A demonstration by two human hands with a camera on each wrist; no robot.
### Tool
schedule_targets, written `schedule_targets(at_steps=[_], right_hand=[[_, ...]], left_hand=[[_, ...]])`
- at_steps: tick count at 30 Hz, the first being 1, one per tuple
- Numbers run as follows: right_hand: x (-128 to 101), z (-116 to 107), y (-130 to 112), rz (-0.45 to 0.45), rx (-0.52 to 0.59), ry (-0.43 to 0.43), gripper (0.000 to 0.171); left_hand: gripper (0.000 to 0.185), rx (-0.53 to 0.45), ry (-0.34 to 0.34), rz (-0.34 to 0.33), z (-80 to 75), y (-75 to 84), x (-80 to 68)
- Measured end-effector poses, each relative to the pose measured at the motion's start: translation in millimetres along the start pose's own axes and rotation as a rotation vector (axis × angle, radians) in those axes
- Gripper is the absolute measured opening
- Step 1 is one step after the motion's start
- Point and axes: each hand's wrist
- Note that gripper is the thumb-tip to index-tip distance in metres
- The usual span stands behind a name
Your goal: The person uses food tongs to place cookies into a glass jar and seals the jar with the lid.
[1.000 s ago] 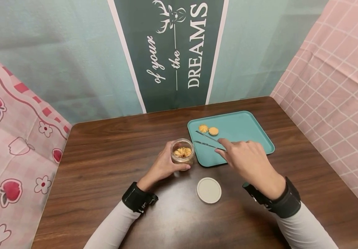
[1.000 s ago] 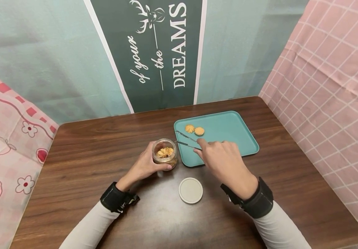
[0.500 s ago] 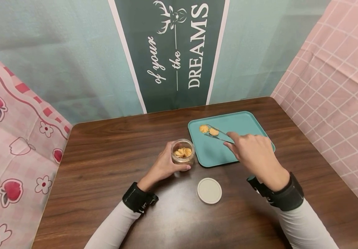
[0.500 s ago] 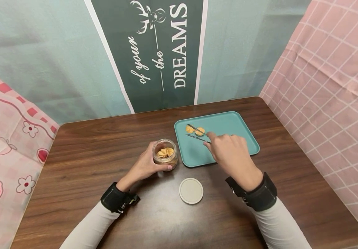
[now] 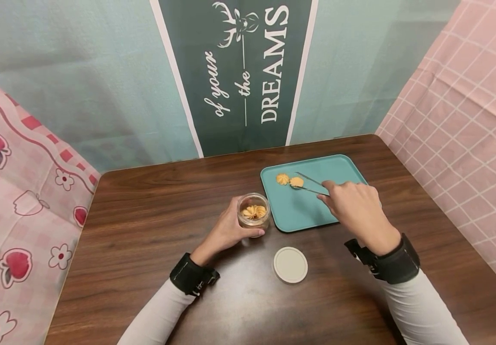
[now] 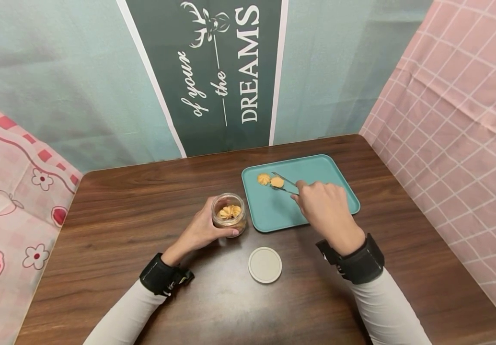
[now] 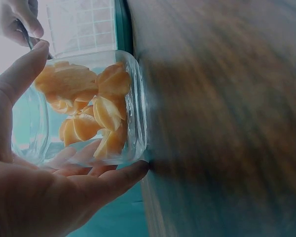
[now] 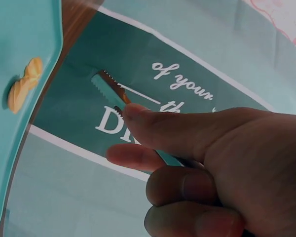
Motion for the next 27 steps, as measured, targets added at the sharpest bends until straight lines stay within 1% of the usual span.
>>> schedule_targets(at_steps=[3,18,27], right_hand=[[1,2,3,0.008,0.003,-0.018,0.022],[6,21,12,0.026,-0.017,-0.046,0.017],[8,31,15,0.013,-0.039,-0.053,0.023]], left_hand=[[0.096,-0.005,-0.003,-0.006,0.1,0.2,-0.4],[0.096,-0.009,-0.007,-0.021,-0.9,0.5,-0.7],[0.097,-0.001,-0.012,-0.021,-1.2,0.0,0.4]])
Point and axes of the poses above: each hand's wrist, its own x-axis towards the middle knuckle, its own z-axis out of the palm, y = z × x, and after that the axes turned 2 degrees about -x, right-handed
